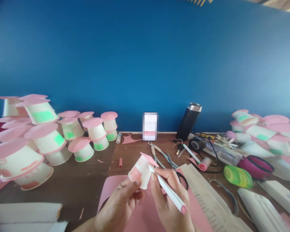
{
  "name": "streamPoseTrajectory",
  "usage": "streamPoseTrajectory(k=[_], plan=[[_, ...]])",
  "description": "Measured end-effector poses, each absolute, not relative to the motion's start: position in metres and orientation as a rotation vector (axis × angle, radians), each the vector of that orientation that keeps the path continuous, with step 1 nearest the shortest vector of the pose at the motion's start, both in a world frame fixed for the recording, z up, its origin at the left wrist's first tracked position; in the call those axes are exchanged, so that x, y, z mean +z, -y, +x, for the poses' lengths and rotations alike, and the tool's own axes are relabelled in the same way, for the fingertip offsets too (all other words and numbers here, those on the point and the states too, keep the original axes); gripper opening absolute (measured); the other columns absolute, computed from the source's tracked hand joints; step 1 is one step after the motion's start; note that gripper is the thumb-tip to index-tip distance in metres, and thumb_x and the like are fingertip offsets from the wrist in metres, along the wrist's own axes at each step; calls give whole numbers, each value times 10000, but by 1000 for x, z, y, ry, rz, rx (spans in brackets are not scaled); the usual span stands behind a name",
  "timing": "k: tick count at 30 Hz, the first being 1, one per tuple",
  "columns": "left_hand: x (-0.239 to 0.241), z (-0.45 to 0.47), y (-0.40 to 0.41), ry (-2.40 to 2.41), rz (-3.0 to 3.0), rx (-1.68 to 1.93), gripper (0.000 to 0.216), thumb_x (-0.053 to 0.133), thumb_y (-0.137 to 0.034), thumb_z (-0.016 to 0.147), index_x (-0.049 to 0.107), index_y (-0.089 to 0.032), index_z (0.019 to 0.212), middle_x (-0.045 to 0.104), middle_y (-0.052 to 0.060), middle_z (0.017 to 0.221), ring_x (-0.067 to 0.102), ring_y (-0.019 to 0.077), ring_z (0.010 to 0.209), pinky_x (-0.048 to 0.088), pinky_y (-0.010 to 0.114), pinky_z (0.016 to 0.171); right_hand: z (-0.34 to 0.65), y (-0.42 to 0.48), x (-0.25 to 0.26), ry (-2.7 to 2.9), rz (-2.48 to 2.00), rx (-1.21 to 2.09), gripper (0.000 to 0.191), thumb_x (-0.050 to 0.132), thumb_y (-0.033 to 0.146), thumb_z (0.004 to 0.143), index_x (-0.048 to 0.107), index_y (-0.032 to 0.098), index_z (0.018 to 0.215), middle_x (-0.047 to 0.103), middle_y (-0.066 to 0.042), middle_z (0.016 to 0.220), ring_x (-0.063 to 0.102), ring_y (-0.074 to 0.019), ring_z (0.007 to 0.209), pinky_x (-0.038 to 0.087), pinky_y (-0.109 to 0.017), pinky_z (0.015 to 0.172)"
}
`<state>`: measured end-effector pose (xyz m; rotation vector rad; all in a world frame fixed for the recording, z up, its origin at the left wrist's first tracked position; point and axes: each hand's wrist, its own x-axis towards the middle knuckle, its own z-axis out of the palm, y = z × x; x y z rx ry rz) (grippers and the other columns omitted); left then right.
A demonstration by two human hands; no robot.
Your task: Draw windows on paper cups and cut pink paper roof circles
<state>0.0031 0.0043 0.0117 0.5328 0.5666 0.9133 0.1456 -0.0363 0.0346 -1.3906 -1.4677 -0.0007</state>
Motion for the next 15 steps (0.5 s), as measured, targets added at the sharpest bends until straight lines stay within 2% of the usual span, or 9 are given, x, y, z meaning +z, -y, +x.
streamPoseTrajectory(k=[15], plan=[[11,4,-3,-565,541,915,269,812,-369,702,744,-143,829,584,20,709,439,131,681,351,277,719,144,34,38,1486,-1353,-7,88,573,239,925,590,222,1010,622,12,699,593,-109,521,488,-218,525]])
